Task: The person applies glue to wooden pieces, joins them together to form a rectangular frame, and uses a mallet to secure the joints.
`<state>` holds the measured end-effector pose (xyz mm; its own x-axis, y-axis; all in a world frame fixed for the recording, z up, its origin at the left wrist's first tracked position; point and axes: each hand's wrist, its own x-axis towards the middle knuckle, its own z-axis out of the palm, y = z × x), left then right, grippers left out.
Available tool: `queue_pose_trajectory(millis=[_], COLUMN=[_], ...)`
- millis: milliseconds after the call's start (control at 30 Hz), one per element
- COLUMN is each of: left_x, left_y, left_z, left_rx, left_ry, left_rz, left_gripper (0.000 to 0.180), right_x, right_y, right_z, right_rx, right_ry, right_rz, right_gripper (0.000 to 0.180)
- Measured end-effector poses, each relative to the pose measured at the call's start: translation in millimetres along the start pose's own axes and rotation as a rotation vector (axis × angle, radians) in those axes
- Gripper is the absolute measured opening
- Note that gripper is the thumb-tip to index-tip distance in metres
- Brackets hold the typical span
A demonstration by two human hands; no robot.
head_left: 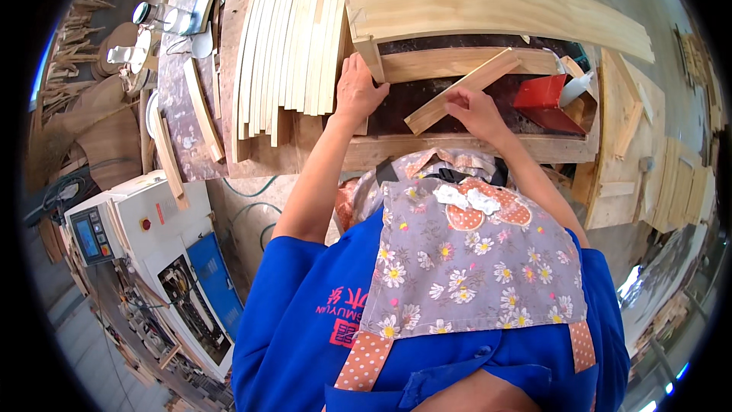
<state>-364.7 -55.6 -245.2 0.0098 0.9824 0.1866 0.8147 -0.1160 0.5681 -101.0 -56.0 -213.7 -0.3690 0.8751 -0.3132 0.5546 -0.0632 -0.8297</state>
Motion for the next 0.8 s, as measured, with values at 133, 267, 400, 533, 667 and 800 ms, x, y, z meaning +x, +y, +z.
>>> queue_pose_trajectory(millis=[133,267,400,533,667,800], left_x=[12,15,15,26,44,61], left_y=[12,-6,1,44,94,88], left_z=[-4,-3,-9,-44,-95,-92], left_rx=[-0.340,-0.323,-0.412,-0.722,-0.765,-0.592], left_ry=[-0.033,-0.098,-0.100,0.105,0.356,0.437], left_rz=[-0.078,-0.027,-0.056,-0.042,0.089,0.241], left_gripper=[0.060,0.050,0.051,0.057,0.055,0.042], right_x=[8,8,4,6,3,5], right_y=[-11,-49,-83,-107,-141,-147], right_z=[-11,-34,-64,-92,-105,-103], right_rx=[0.190,0.563,0.960,1.266,1.473,1.286], right_ry=[0.018,-0.059,-0.128,-0.131,-0.079,0.183], right_rz=[-0.028,-0.021,-0.186,-0.495,-0.459,-0.321], right_gripper=[0.048,0.064,0.068,0.059,0.049,0.043])
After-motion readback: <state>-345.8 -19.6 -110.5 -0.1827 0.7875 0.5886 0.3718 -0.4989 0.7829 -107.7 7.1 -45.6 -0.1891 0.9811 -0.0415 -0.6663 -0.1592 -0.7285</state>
